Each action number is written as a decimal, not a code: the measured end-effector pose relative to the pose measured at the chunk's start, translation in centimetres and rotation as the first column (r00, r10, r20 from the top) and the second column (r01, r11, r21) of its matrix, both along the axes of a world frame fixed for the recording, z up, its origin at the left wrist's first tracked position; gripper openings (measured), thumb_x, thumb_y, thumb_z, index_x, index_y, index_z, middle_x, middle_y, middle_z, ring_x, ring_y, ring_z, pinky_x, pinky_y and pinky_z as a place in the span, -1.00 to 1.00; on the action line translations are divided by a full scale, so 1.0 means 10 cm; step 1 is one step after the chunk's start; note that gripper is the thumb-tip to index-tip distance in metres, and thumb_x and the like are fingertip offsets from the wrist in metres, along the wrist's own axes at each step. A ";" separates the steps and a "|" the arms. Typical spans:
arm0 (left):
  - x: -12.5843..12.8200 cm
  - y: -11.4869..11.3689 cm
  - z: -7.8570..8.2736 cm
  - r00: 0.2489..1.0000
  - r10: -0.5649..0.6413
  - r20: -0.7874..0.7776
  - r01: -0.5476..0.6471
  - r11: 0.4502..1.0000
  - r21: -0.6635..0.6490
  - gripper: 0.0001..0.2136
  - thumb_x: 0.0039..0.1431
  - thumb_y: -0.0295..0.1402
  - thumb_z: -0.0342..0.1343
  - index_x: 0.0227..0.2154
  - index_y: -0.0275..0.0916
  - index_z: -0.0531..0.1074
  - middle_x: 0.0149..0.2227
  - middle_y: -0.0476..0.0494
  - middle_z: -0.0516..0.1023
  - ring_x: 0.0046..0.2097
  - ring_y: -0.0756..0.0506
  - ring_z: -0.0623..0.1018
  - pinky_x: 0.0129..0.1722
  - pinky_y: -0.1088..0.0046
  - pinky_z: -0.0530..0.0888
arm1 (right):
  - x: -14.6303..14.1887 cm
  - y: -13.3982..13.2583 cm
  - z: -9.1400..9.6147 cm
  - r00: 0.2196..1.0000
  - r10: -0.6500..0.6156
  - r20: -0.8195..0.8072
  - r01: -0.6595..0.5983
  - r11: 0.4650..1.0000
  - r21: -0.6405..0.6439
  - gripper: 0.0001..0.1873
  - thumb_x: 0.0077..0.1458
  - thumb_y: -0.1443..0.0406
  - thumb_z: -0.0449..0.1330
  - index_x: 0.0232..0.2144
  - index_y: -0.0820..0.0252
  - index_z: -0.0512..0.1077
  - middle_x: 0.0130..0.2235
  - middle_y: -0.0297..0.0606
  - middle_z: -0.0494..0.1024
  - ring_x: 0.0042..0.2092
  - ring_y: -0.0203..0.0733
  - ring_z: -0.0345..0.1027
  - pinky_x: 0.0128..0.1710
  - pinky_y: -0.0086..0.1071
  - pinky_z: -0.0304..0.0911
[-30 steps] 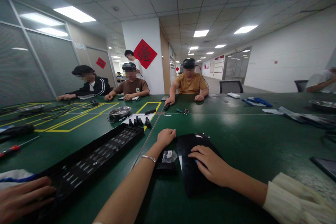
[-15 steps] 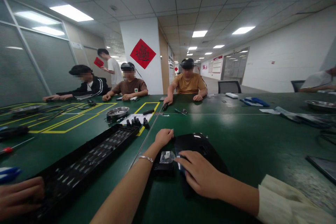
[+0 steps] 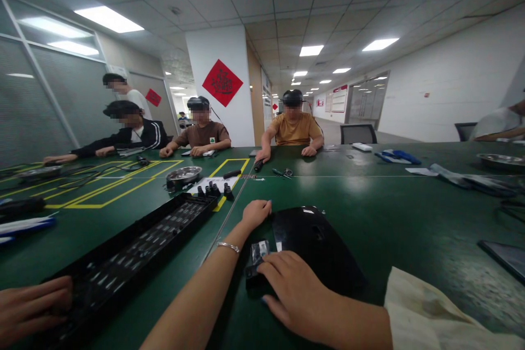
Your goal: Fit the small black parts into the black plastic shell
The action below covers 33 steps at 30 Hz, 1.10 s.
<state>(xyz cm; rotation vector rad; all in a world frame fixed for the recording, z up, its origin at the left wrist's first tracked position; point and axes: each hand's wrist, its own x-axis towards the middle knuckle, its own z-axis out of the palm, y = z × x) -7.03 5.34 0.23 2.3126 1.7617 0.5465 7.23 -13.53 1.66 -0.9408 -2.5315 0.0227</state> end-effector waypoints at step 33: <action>-0.01 0.05 -0.03 0.999 -0.022 -0.047 0.023 1.000 0.006 -0.54 0.16 -0.13 -0.31 -0.56 -0.22 0.43 -0.51 -0.06 0.47 -0.42 -0.02 0.42 -0.48 0.53 0.19 | 0.87 0.68 0.85 0.835 -0.540 -0.106 0.464 0.794 -0.394 -0.48 0.05 0.36 -0.12 0.10 0.28 0.14 -0.08 -0.05 0.35 -0.70 -0.55 0.17 -0.56 -0.53 0.20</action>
